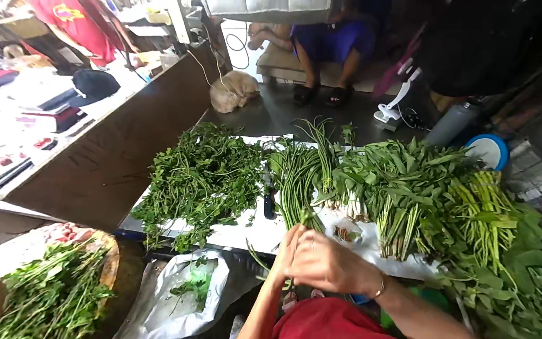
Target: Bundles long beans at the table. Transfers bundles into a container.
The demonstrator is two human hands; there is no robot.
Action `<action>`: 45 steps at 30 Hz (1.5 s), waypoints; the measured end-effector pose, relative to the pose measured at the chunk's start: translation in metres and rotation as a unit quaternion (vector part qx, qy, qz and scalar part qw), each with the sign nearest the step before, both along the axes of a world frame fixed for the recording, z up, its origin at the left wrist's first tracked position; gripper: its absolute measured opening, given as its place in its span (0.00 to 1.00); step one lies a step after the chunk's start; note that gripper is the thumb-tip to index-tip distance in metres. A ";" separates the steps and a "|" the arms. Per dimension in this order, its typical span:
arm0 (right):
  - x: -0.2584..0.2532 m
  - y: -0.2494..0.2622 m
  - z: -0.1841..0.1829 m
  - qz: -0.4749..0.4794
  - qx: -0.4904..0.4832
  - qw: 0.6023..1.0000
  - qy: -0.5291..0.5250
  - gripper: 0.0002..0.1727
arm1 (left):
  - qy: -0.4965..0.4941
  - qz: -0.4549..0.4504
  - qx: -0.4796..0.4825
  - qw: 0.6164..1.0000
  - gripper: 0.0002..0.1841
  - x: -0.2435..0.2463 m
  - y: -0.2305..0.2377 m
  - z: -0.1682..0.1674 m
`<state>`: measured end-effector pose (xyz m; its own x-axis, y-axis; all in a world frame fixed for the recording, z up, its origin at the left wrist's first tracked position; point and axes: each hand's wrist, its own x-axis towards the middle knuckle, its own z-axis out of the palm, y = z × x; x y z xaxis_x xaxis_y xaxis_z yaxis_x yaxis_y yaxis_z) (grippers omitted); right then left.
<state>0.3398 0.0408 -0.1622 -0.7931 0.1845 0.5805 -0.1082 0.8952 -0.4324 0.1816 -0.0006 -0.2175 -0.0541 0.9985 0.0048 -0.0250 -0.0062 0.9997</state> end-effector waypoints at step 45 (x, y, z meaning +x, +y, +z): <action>-0.006 0.036 -0.015 -0.168 -0.503 0.839 0.122 0.32 | 0.139 0.031 0.060 0.988 0.20 0.006 0.003 -0.006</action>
